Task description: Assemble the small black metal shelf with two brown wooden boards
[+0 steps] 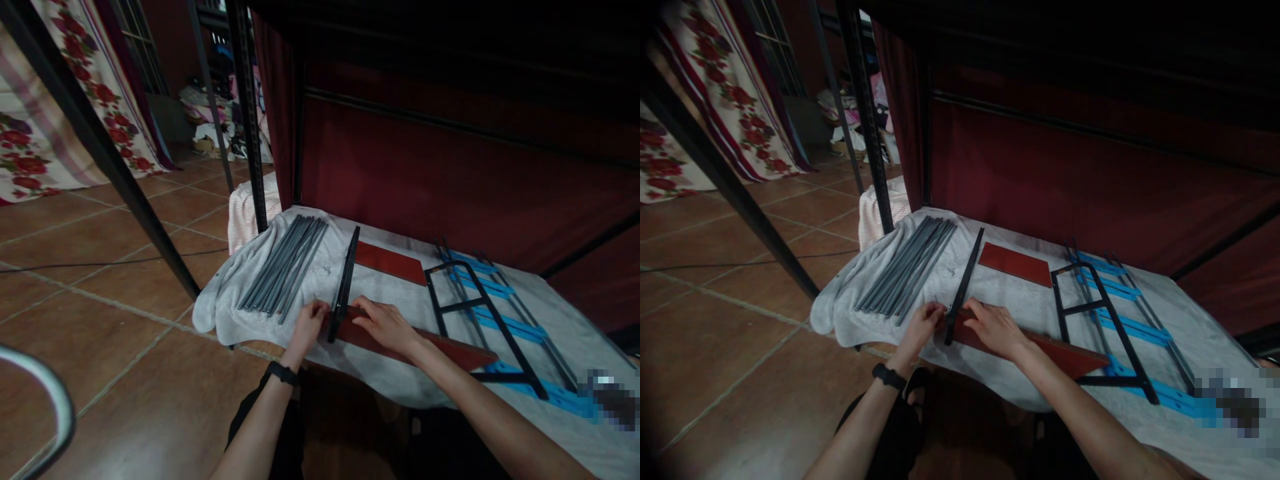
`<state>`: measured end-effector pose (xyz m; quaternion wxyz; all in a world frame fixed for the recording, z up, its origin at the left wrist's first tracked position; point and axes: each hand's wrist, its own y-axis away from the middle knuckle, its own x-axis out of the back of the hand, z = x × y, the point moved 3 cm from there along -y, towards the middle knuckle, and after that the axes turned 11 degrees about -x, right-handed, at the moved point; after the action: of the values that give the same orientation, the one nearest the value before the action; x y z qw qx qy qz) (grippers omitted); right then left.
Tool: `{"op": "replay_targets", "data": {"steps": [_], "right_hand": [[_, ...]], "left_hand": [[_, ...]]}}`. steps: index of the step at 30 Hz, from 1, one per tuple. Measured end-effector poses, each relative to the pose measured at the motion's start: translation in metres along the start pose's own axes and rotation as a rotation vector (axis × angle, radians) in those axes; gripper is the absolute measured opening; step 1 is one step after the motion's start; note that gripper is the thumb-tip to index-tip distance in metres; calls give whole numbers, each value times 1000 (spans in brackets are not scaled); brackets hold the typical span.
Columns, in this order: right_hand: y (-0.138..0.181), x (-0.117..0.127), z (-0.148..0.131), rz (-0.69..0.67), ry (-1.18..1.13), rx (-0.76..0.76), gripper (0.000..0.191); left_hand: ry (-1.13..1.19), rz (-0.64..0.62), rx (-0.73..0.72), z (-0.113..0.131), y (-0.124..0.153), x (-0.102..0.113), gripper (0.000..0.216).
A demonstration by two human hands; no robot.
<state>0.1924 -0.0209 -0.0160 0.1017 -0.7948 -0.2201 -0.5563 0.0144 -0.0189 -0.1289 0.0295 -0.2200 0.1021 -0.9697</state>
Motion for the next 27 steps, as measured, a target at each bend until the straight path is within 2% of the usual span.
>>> {"op": "replay_targets", "data": {"steps": [3,7,12,22,25,27], "right_hand": [[0,0,-1,-2,5,7,22],[-2,0,0,-14,17,21,24],[-3,1,2,-12,10,23,23],[-3,1,2,-23,32,39,25],[-2,1,1,3,63,73,34],[0,2,-1,15,132,154,44]], "left_hand": [[-116,-97,39,-14,2,-7,21],[-252,-184,68,-27,6,-16,21],[-373,-265,17,-34,8,-22,25],[-550,-399,-114,-29,9,-21,30],[-595,-415,-150,-21,11,-20,34],[-620,-427,-176,-18,12,-19,35]]}}
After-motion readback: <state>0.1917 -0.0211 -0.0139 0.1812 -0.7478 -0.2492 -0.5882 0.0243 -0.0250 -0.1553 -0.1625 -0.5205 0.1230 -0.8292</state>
